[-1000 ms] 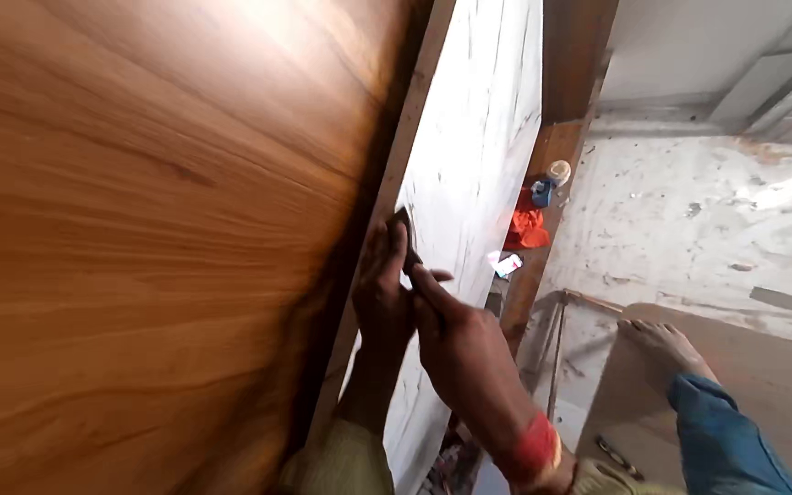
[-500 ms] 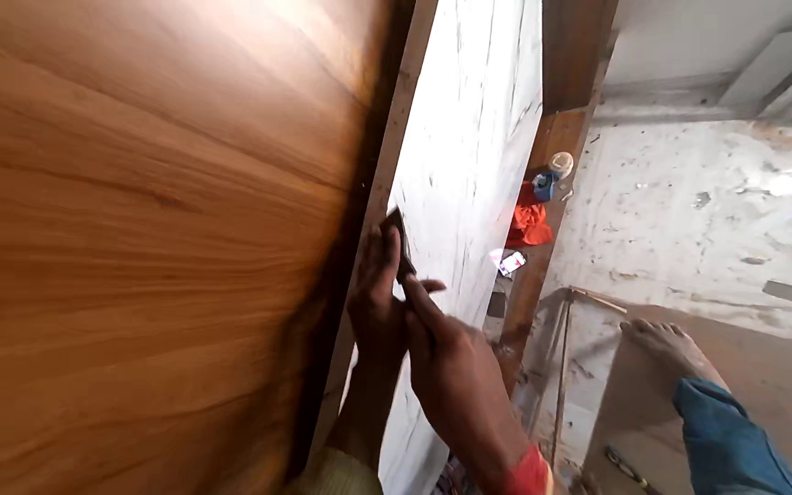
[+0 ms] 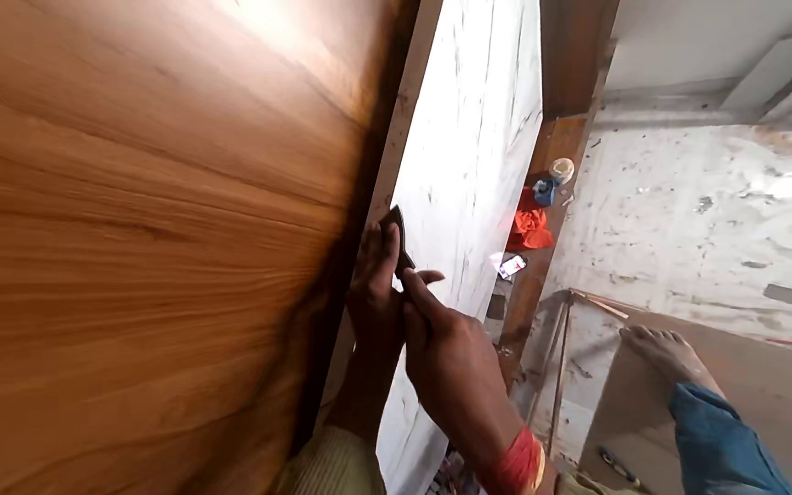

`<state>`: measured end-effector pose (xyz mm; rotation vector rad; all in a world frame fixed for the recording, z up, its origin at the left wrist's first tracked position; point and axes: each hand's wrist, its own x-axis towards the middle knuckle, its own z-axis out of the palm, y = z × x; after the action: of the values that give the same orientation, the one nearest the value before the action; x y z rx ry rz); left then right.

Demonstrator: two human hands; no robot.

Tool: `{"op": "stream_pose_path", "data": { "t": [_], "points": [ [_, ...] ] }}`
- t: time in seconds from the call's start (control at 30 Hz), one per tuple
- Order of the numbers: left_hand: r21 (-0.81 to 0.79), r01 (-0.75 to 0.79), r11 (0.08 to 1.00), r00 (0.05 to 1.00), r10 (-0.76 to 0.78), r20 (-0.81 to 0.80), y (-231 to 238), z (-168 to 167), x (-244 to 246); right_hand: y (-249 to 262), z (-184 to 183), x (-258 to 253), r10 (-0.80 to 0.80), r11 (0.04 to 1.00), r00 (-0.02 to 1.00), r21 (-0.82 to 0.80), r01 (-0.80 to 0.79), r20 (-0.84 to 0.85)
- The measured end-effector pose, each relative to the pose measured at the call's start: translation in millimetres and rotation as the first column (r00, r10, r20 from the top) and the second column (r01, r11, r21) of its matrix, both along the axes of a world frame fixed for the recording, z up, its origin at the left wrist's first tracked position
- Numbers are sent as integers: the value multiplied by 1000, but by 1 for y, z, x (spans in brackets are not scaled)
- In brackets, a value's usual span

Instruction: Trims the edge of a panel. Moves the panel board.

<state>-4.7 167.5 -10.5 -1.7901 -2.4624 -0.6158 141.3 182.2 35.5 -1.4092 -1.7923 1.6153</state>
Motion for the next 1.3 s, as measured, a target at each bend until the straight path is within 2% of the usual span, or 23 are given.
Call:
{"op": "stream_pose_path", "data": {
  "t": [0.1, 0.17, 0.27, 0.4, 0.5, 0.77, 0.87, 0.97, 1.1, 1.17, 1.3],
  "points": [
    [10, 0, 1000, 999, 0, 48, 1, 3, 7, 0, -1, 5, 6, 1000, 1000, 9, -6, 3],
    [18, 7, 1000, 1000, -7, 28, 18, 3, 1, 14, -2, 0, -7, 1000, 1000, 25, 7, -2],
    [-5, -6, 1000, 999, 6, 46, 9, 0, 3, 12, -3, 0, 34, 999, 999, 8, -34, 28],
    [8, 12, 1000, 1000, -12, 15, 28, 4, -2, 26, 1, -3, 6, 1000, 1000, -7, -6, 12],
    [-33, 30, 999, 996, -27, 82, 25, 14, 6, 21, 2, 0, 14, 1000, 1000, -17, -13, 26],
    [-1, 2, 1000, 994, -2, 111, 49, 19, 7, 40, 3, -5, -31, 999, 999, 12, 31, 9],
    [-29, -27, 999, 991, 31, 129, 52, 19, 10, 43, 1, -4, 12, 1000, 999, -1, -12, 33],
    [-4, -6, 1000, 988, 6, 153, 62, 24, 12, 54, 7, -3, -29, 1000, 999, 8, 29, 18],
    [-37, -6, 999, 990, 11, 140, 62, 22, 13, 54, 5, 2, 10, 1000, 1000, -27, -9, 25],
    [-11, 3, 1000, 995, -2, 102, 70, 21, 9, 63, 5, -2, -18, 1000, 1000, 4, 18, 9],
    [-4, -1, 1000, 998, 1, 64, 67, -2, 2, 68, 1, 2, 48, 998, 998, -29, -47, 44]
  ]
}}
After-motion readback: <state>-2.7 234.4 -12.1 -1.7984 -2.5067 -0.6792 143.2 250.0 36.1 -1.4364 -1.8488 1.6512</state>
